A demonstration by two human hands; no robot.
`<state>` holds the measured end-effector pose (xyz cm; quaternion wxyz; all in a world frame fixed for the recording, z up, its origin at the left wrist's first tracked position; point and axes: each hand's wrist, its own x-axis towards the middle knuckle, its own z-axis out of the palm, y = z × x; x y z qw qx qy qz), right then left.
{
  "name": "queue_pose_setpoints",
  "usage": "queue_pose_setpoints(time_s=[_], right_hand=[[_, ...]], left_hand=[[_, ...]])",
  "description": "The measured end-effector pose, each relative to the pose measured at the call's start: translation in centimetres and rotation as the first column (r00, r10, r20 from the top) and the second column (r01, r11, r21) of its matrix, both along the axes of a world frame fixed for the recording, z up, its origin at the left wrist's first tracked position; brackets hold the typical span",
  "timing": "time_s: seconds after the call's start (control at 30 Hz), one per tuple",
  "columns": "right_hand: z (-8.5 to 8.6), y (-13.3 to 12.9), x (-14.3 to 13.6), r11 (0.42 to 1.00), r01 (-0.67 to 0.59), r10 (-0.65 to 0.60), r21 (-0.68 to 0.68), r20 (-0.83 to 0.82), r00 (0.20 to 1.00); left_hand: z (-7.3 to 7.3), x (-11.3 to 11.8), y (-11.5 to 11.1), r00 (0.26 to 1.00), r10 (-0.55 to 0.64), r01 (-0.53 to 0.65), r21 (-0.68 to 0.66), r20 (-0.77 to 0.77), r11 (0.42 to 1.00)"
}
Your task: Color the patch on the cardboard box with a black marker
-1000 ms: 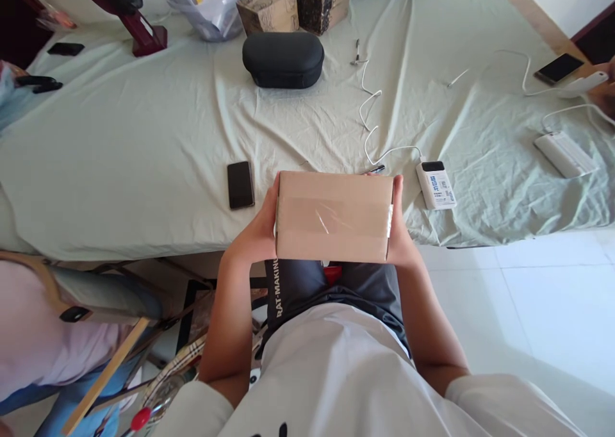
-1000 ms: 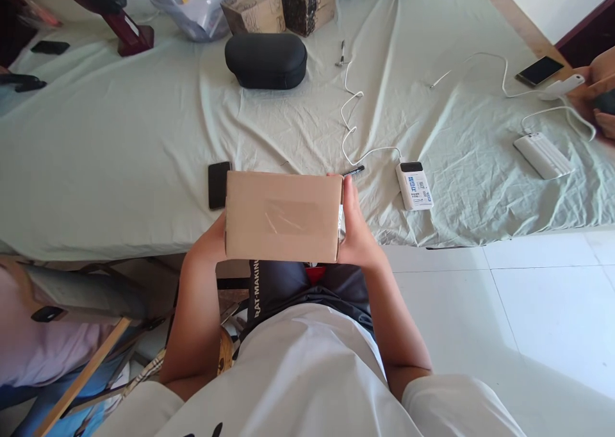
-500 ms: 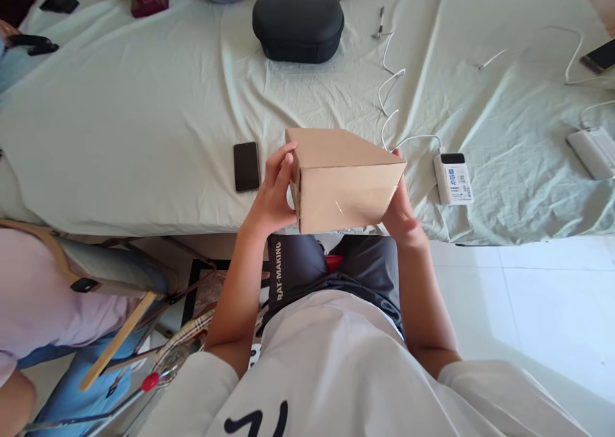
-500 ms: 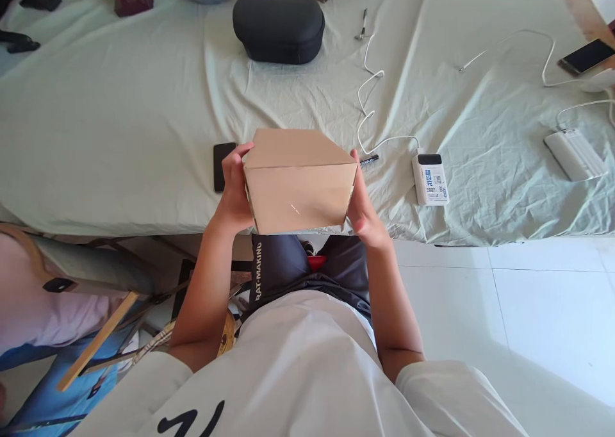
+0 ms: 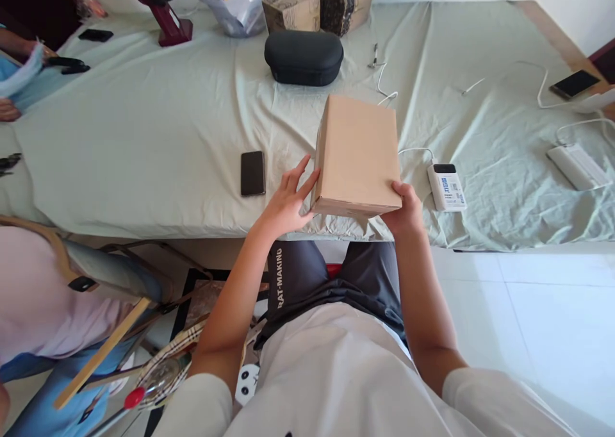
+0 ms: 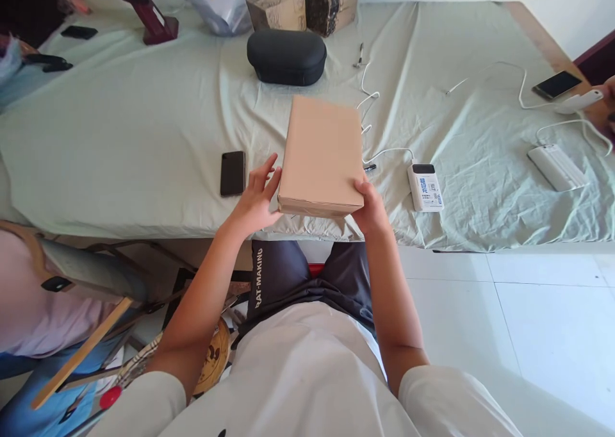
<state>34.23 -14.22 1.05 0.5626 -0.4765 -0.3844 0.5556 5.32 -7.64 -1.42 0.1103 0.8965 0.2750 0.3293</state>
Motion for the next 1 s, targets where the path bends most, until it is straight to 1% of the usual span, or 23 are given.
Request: queue_pose_setpoints(time_s=[0.07, 0.13, 0.2, 0.3, 0.37, 0.4, 0.47, 0.53, 0.6, 0.7, 0.8, 1.0], right_hand=[[-0.3, -0.5, -0.3, 0.998, 0.016, -0.014, 0.057, -0.034, 0.999], [-0.7, -1.1, -0.5, 0.994, 0.010, -0.008, 0.113, -0.018, 1.000], [-1.1, -1.7, -0.8, 0.990, -0.006, 0.004, 0.140, 0.009, 1.000], [-1.4, -2.4, -1.1, 0.988, -0.026, 0.022, 0.150, 0.026, 0.999], [-1.5, -2.8, -1.3, 0.985, -0.033, 0.027, 0.170, 0.036, 0.999], [-1.6, -3.0, -1.4, 0.983, -0.036, 0.029, 0.181, 0.041, 0.999], [-1.6, -3.1, -1.5, 0.979, -0.035, 0.027, 0.199, 0.042, 0.999], [-1.4, -3.1, -1.6, 0.978, -0.029, 0.024, 0.206, 0.024, 0.999], [-1.2, -2.9, -1.7, 0.976, -0.027, 0.027, 0.215, 0.002, 1.000], [-0.8, -2.1, -1.8, 0.969, -0.042, 0.045, 0.242, -0.008, 0.999], [-0.3, -0.9, -1.9, 0.962, -0.061, 0.066, 0.265, -0.009, 0.998], [0.8, 1.5, -1.7, 0.957, -0.145, 0.147, 0.250, 0.010, 0.989]], left_hand=[[0.2, -0.2, -1.0, 0.999, -0.017, 0.011, -0.204, -0.028, 0.979], [0.0, -0.4, -1.9, 0.999, -0.049, 0.054, -0.386, 0.021, 0.921], [-0.7, -0.5, -2.5, 0.989, -0.070, 0.125, -0.494, 0.129, 0.861], [-1.6, -0.1, -3.1, 0.952, -0.070, 0.237, -0.575, 0.297, 0.783], [-1.7, 0.3, -3.6, 0.925, -0.029, 0.268, -0.599, 0.378, 0.754], [-1.7, 0.5, -3.8, 0.913, 0.000, 0.268, -0.601, 0.407, 0.753], [-1.4, 0.9, -4.2, 0.894, 0.046, 0.256, -0.590, 0.446, 0.766], [-1.0, 1.1, -4.4, 0.879, 0.058, 0.257, -0.573, 0.473, 0.778], [-0.9, 1.4, -4.3, 0.866, 0.062, 0.270, -0.569, 0.496, 0.777], [-1.0, 1.6, -3.4, 0.848, 0.108, 0.265, -0.592, 0.518, 0.761], [-1.0, 1.8, -2.0, 0.828, 0.136, 0.261, -0.587, 0.544, 0.766], [0.3, 1.8, 0.5, 0.779, 0.139, 0.277, -0.535, 0.612, 0.798]])
